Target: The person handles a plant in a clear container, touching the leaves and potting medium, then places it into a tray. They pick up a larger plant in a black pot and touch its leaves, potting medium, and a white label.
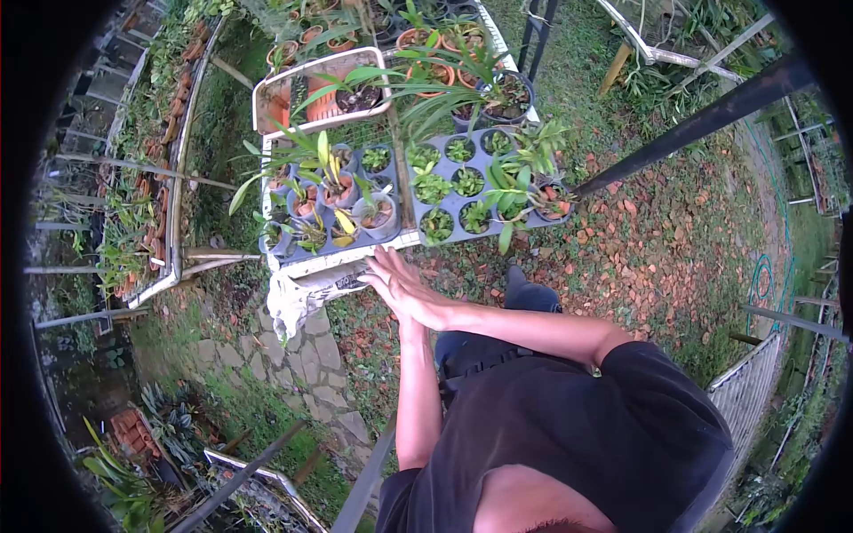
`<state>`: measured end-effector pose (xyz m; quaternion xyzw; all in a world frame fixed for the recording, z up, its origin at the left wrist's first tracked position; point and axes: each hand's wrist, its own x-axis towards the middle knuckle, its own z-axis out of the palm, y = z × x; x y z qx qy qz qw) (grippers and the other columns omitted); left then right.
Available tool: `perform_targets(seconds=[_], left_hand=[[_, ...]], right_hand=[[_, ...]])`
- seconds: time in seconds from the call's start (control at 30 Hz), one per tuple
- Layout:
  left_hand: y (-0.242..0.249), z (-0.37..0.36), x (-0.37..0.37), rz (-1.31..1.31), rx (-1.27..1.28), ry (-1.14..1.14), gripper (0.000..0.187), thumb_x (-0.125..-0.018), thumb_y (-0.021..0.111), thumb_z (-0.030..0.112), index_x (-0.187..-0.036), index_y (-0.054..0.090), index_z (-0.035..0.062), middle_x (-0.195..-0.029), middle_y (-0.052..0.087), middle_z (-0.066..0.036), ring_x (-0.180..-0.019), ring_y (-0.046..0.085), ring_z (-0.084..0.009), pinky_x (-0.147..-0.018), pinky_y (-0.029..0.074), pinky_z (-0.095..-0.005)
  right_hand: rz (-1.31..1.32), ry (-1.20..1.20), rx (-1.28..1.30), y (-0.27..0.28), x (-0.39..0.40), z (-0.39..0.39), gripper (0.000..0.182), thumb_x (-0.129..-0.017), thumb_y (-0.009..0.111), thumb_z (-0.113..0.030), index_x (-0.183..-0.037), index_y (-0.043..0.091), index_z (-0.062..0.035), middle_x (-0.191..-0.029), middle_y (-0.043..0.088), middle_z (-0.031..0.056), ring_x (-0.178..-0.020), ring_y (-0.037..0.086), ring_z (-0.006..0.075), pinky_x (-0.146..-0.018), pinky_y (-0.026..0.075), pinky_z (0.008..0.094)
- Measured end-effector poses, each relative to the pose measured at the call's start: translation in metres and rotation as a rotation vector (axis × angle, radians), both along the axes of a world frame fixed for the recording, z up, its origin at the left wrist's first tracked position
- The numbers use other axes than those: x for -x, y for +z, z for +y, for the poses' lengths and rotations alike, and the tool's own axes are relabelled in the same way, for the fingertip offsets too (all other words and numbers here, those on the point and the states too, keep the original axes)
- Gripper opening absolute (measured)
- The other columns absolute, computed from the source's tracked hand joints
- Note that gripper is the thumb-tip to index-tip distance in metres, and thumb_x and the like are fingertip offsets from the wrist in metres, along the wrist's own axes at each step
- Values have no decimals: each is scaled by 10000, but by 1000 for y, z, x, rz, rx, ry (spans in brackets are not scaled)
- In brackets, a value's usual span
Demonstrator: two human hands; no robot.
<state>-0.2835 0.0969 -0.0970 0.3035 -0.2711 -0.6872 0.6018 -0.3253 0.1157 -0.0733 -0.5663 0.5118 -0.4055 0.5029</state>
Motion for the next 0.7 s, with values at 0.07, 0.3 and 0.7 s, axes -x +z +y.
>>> perform_targets(seconds=[0.07, 0.3, 0.7], left_hand=[[1, 12, 25, 382, -86, -3, 843, -1045, 100, 724, -1695, 75, 187, -1769, -56, -54, -1623, -3, -309, -1291, -35, -568], [79, 35, 126, -648, 165, -146, 1000, -967, -23, 807, -1688, 22, 115, -1765, -24, -113, -1618, -52, -328, -1293, -56, -498], [38, -36, 124, -897, 288, -259, 976, -998, -6, 746, -1669, 73, 41, -1741, 65, -195, -1609, 21, -364, -1299, 27, -515]], right_hand=[[88, -52, 30, 9, 27, -3, 801, -1044, 140, -726, -1692, 112, -256, -1770, -31, 39, -1619, -67, 317, -1279, -20, 616], [-575, -87, 11, 37, 149, -18, 845, -1074, 107, -674, -1667, 173, -76, -1747, 87, 147, -1619, 26, 305, -1313, 71, 445], [-1659, -143, -367, 66, 217, 15, 1137, -898, 225, -915, -1679, 80, -101, -1735, 59, 232, -1607, 96, 380, -1309, 59, 526]])
